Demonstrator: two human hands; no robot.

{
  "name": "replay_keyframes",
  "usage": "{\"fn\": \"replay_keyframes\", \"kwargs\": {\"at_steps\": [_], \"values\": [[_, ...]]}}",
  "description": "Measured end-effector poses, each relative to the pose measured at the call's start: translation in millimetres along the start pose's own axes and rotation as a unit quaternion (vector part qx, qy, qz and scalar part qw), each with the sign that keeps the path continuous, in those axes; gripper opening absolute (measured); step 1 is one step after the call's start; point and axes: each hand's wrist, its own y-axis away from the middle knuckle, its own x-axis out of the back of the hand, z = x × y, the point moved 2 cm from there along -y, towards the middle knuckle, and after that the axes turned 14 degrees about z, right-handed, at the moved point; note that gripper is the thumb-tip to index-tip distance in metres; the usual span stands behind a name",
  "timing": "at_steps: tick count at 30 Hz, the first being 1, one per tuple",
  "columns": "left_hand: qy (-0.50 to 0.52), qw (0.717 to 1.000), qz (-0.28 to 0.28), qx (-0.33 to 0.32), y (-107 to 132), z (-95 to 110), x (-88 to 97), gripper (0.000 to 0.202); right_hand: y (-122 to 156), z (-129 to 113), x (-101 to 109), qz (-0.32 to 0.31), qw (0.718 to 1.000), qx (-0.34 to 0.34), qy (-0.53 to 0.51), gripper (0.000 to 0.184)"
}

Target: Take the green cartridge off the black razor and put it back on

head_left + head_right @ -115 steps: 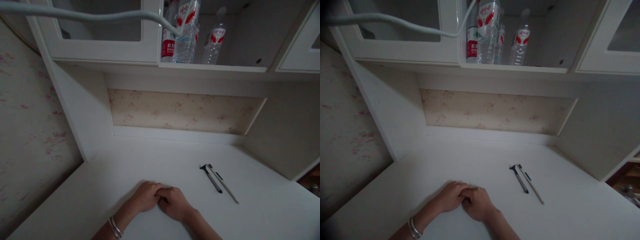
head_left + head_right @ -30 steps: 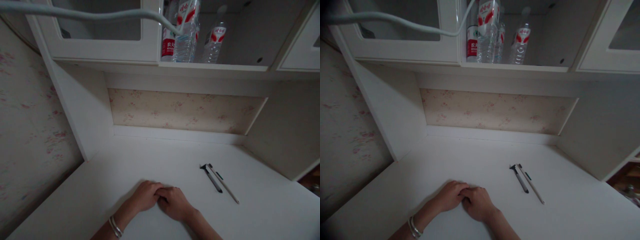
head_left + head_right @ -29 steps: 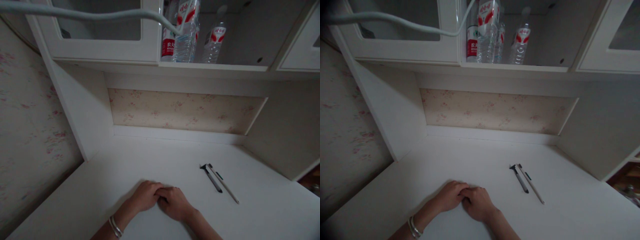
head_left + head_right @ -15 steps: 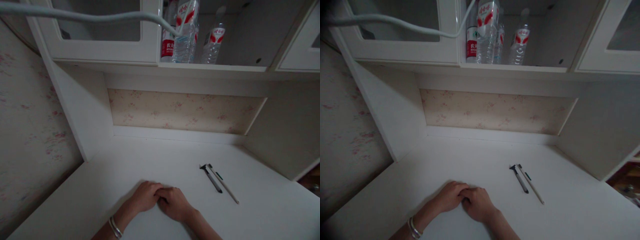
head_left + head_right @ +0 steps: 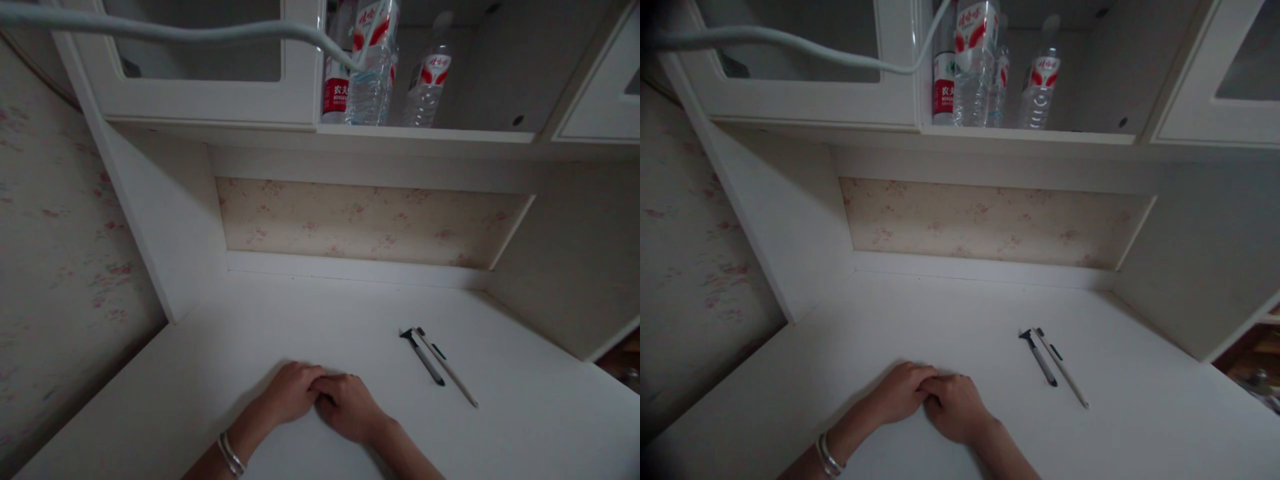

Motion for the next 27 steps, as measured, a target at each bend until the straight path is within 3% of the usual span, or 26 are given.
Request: {"fn": "replay_keyframes", "kwargs": {"at_steps": [27], "values": [[0.004, 1.0, 0.015, -0.004, 0.8, -1.7, -3.2, 0.023, 0.1, 1.3, -0.8, 0.008, 1.0, 0.012, 0.004, 0.035]]}}
